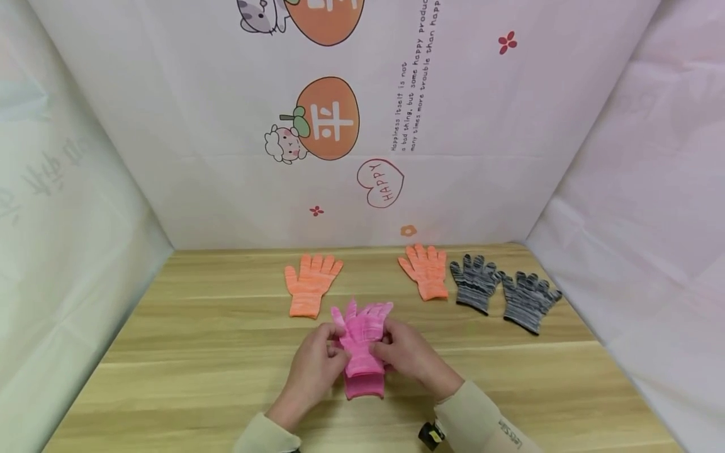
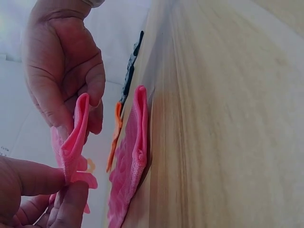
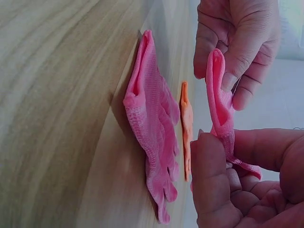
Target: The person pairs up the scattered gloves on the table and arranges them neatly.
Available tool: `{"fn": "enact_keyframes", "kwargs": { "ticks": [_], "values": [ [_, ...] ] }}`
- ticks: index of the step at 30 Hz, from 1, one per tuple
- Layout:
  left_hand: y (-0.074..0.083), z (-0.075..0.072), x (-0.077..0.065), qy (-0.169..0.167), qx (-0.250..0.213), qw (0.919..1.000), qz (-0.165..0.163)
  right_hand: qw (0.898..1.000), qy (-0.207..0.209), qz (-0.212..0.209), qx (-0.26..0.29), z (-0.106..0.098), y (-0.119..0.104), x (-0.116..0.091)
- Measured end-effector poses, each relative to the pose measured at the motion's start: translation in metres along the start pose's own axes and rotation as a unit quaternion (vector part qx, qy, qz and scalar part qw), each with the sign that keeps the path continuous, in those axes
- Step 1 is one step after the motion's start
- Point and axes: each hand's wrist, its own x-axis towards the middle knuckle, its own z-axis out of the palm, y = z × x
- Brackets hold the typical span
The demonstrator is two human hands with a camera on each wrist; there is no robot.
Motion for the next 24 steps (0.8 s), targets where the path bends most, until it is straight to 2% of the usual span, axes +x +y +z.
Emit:
{"fn": "enact_keyframes", "kwargs": {
  "ticks": [5, 10, 16, 24],
  "values": [
    [0.0001, -0.0008, -0.0020, -0.007, 0.006, 1.0000, -0.003, 1.000, -0.007, 0.009, 0.002, 0.0011, -0.0013, -0.0013],
    [-0.0019, 0.0002, -0.0041, -0.011, 0.013, 0.9998, 0.012, 1.000, -0.013, 0.014, -0.006, 0.0023, -0.0018, -0.0029],
    [-0.0038, 0.0019, -0.0062, -0.023, 0.016, 0.9995, 0.014, 0.999, -0.017, 0.020, -0.020, 0.0042, 0.0002, -0.0037],
    [-0.0077, 0.0053, -0.0076, -0.020, 0.041, 0.9985, 0.032, 0.999, -0.023, 0.008, -0.042, 0.0078, 0.0054, -0.0019]
  ]
}}
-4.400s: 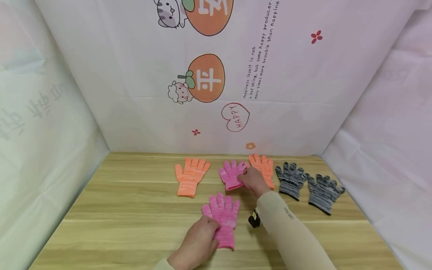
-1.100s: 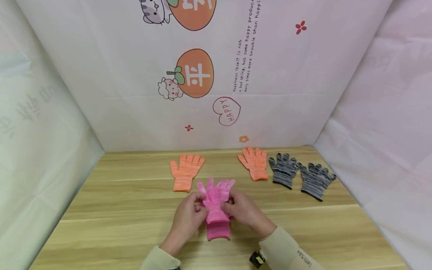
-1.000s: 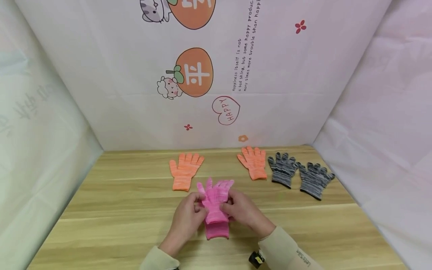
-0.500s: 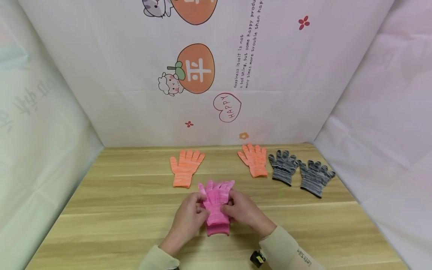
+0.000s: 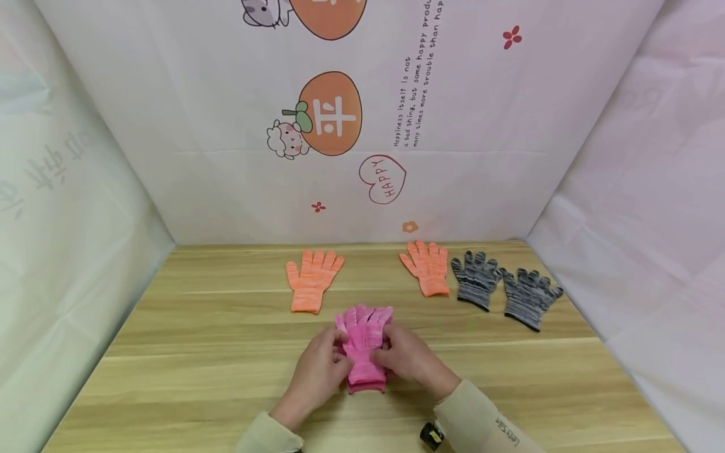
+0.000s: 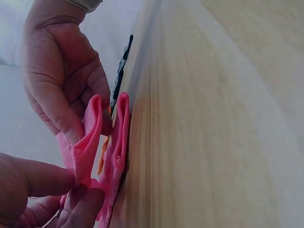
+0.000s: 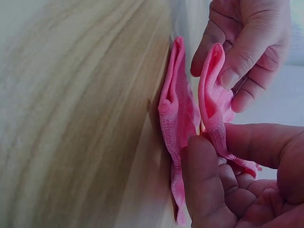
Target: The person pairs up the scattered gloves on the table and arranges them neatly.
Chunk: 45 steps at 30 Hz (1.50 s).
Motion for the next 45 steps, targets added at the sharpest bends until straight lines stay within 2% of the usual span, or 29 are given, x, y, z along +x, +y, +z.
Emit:
{"fn": "enact_keyframes", "kwargs": {
  "ticks": [11, 19, 31, 38, 45],
  "values": [
    [0.0003, 0.0013, -0.0018, -0.009, 0.020, 0.9997, 0.005, 1.000, -0.007, 0.024, -0.006, 0.0027, 0.0008, -0.0010],
    [-0.0001, 0.0024, -0.0040, 0.002, 0.055, 0.9980, 0.031, 0.999, -0.003, 0.017, -0.034, 0.0044, 0.0036, 0.0001],
    [0.0008, 0.0062, -0.0043, 0.001, 0.091, 0.9949, 0.045, 0.996, 0.010, 0.016, -0.088, 0.0072, 0.0080, 0.0031],
    [0.0016, 0.0092, -0.0053, 0.008, 0.108, 0.9923, 0.061, 0.995, 0.011, 0.011, -0.097, 0.0072, 0.0081, 0.0027],
    [0.0040, 0.0092, -0.0094, 0.009, 0.128, 0.9897, 0.064, 0.995, 0.008, 0.015, -0.100, 0.0079, 0.0077, 0.0030]
  ]
}}
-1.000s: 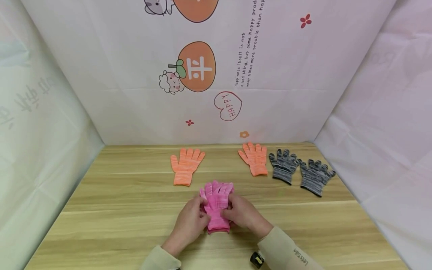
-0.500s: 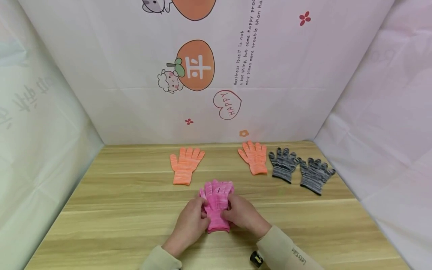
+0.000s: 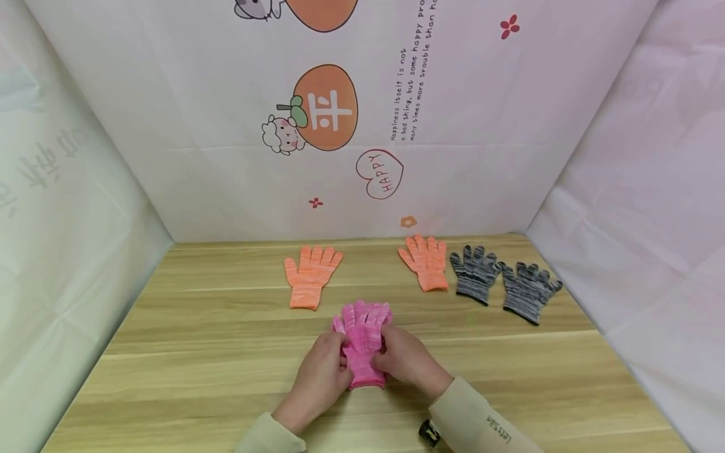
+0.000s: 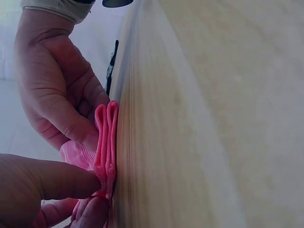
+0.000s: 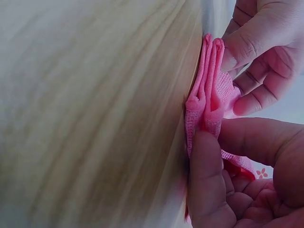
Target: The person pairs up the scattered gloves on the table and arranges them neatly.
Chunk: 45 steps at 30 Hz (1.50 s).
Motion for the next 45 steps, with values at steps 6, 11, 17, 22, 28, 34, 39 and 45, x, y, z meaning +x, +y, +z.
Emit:
{"fn": "enact_keyframes", "kwargs": {
  "ticks": [6, 11, 17, 22, 28, 34, 39, 45],
  "values": [
    [0.002, 0.001, -0.001, 0.002, 0.021, 0.9997, -0.010, 1.000, 0.000, 0.013, -0.025, 0.002, -0.001, 0.001],
    [0.001, 0.000, -0.002, -0.009, 0.029, 0.9988, -0.038, 0.999, 0.003, 0.013, -0.039, 0.003, 0.001, 0.002],
    [0.003, 0.000, -0.005, -0.008, 0.046, 0.9975, -0.053, 0.999, 0.006, 0.013, -0.047, 0.003, 0.001, 0.000],
    [0.010, -0.003, -0.008, -0.007, 0.057, 0.9982, -0.015, 0.999, 0.003, 0.022, -0.048, 0.003, 0.000, 0.000],
    [0.018, 0.000, -0.010, -0.002, 0.118, 0.9862, 0.116, 0.998, 0.017, 0.014, -0.062, 0.003, 0.001, 0.000],
    [0.022, 0.007, -0.012, -0.020, 0.158, 0.9733, 0.165, 0.997, 0.025, 0.000, -0.073, 0.003, 0.004, 0.000],
    [0.023, 0.010, -0.014, -0.025, 0.199, 0.9637, 0.177, 0.998, 0.016, 0.013, -0.062, -0.004, 0.002, -0.002],
    [0.025, 0.011, -0.016, -0.034, 0.218, 0.9560, 0.194, 0.999, 0.022, 0.014, -0.041, -0.011, 0.000, -0.006]
  ]
}}
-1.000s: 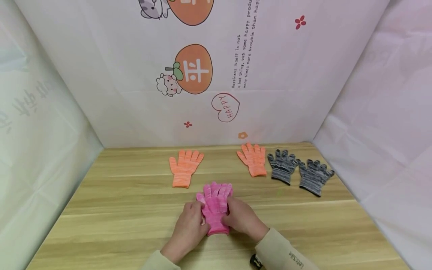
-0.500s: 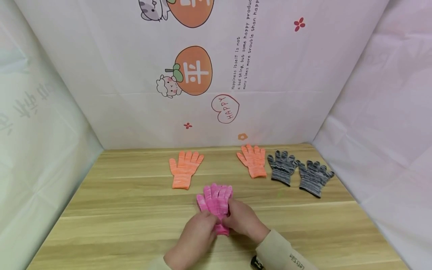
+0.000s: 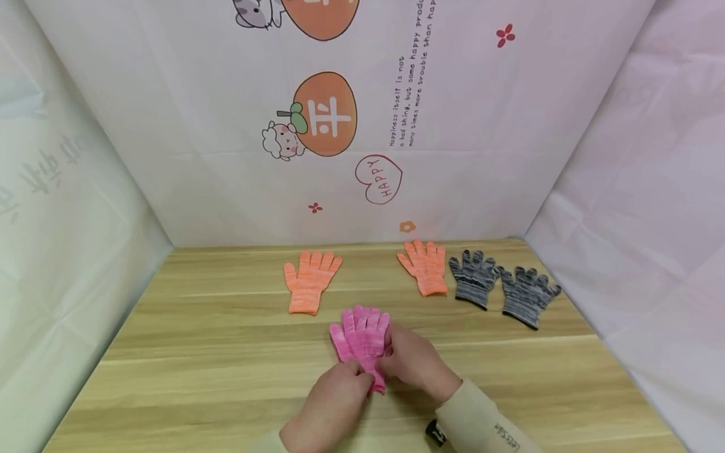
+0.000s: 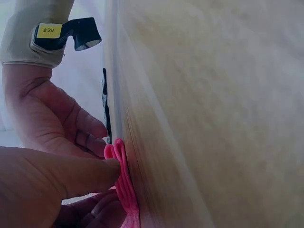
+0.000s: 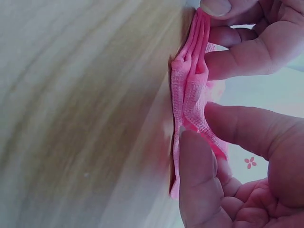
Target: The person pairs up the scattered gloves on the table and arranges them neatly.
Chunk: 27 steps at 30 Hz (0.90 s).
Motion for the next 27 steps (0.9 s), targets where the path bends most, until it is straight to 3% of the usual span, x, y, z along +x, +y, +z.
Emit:
{"fn": "enact_keyframes", "kwargs": {
  "ticks": [8, 13, 21, 27],
  "values": [
    [0.001, 0.000, 0.006, -0.002, 0.029, 0.9995, -0.015, 0.999, -0.018, -0.046, 0.009, -0.002, 0.003, -0.004],
    [-0.001, 0.000, 0.008, -0.016, 0.004, 0.9995, -0.029, 0.997, -0.051, -0.064, 0.010, -0.003, 0.002, -0.012],
    [-0.002, 0.000, 0.006, -0.009, 0.011, 0.9993, -0.035, 0.991, -0.040, -0.078, -0.100, 0.008, -0.005, -0.022],
    [0.001, 0.001, 0.004, 0.007, 0.044, 0.9987, -0.027, 0.988, -0.031, -0.077, -0.128, 0.014, -0.007, -0.024]
  ]
}}
